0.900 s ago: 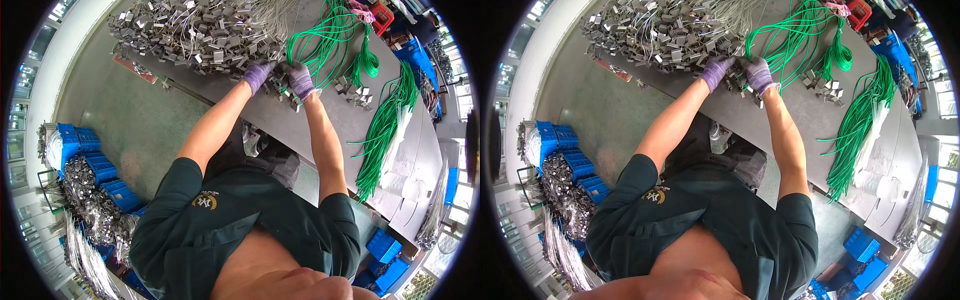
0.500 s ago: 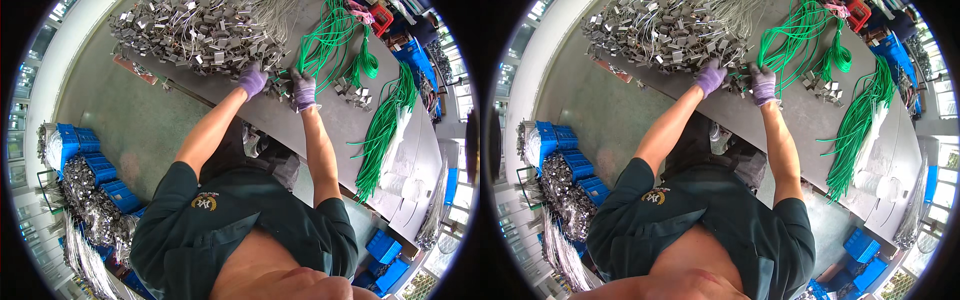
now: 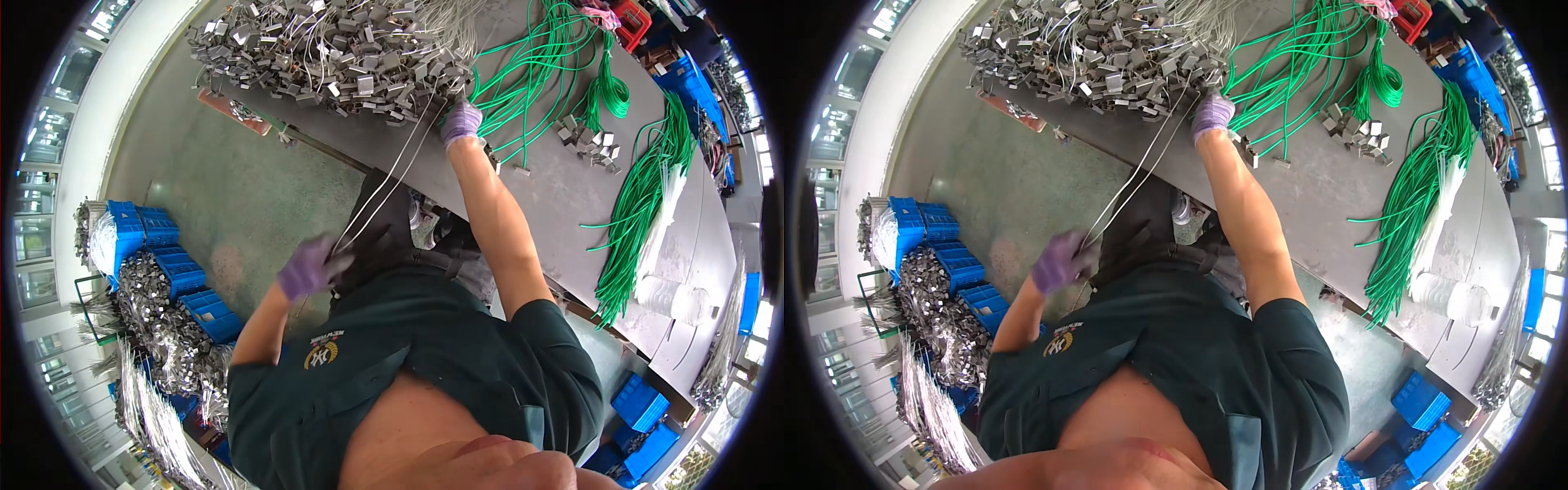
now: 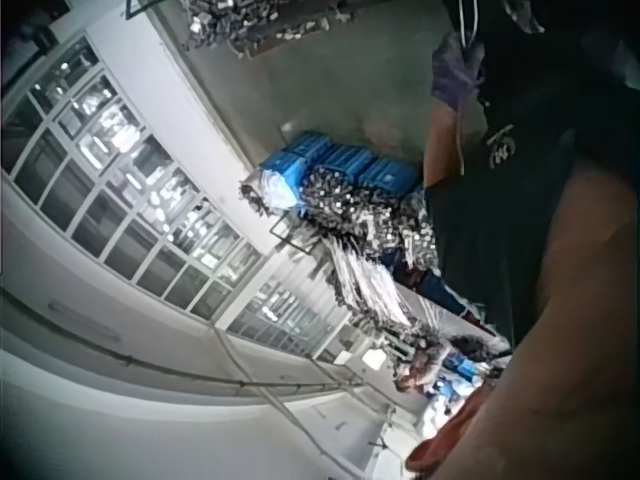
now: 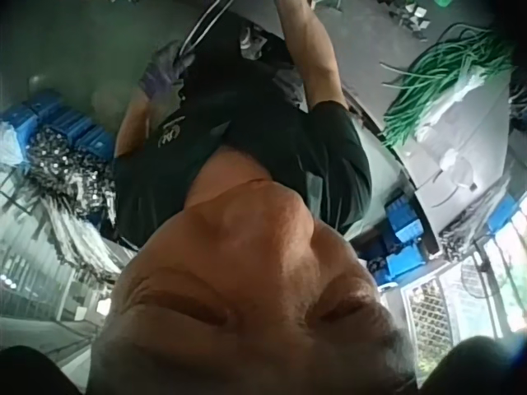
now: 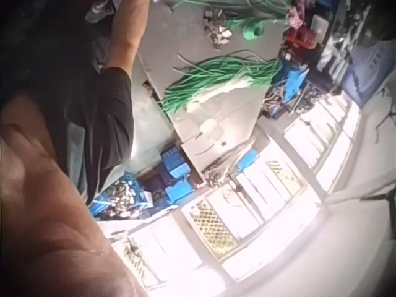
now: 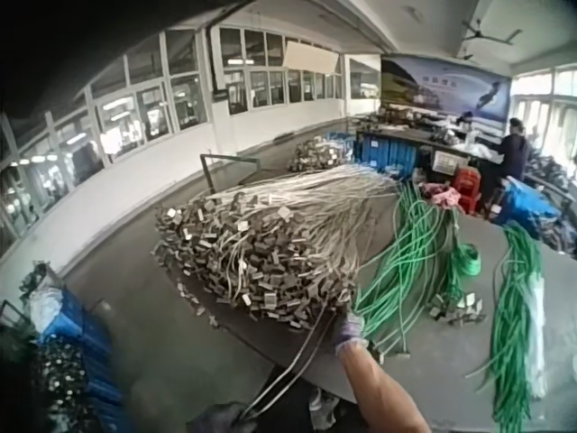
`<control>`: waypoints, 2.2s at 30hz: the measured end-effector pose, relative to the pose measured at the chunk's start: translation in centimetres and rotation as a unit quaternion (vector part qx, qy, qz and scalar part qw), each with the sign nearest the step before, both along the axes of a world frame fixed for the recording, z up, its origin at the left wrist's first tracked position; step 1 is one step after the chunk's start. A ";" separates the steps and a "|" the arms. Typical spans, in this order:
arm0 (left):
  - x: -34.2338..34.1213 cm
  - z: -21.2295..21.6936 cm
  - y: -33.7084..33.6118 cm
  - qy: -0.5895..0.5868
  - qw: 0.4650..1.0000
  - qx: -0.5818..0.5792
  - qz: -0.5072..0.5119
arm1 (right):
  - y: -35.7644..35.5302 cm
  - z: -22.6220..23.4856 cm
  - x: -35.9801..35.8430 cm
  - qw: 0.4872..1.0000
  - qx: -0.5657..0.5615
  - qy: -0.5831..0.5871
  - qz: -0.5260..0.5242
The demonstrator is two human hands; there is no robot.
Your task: Organize and bundle green electrical cables at a manufacturing workbench.
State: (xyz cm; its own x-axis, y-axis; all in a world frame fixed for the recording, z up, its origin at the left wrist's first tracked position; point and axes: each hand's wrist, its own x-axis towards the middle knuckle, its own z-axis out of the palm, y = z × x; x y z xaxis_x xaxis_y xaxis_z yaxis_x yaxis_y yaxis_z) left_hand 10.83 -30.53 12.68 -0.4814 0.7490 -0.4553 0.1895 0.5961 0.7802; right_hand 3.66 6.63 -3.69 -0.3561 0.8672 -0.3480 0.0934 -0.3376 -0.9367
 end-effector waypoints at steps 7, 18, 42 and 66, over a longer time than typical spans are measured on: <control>3.8 -8.1 -20.1 -0.209 0.953 -0.157 0.153 | 1.6 -8.0 -1.6 0.969 -0.166 0.182 0.023; 8.9 -20.5 -37.4 0.213 0.945 -0.246 -0.008 | -5.8 1.1 -0.2 0.913 -0.312 0.262 -0.006; 2.5 -13.8 -10.7 0.101 0.976 0.074 0.180 | -9.4 4.9 4.9 0.858 -0.262 0.403 0.180; 1.7 -15.5 -12.4 0.099 0.979 0.022 0.178 | -0.6 9.9 5.2 0.935 -0.065 0.307 0.166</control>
State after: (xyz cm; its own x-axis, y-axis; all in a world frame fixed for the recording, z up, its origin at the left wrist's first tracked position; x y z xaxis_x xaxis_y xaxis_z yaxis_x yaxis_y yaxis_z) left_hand 12.57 -42.90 -2.77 -0.7904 0.5348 -0.2988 0.1256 0.6189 0.7754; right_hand 8.87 6.03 6.25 -0.7657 0.6377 -0.0836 -0.3286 -0.4996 -0.8015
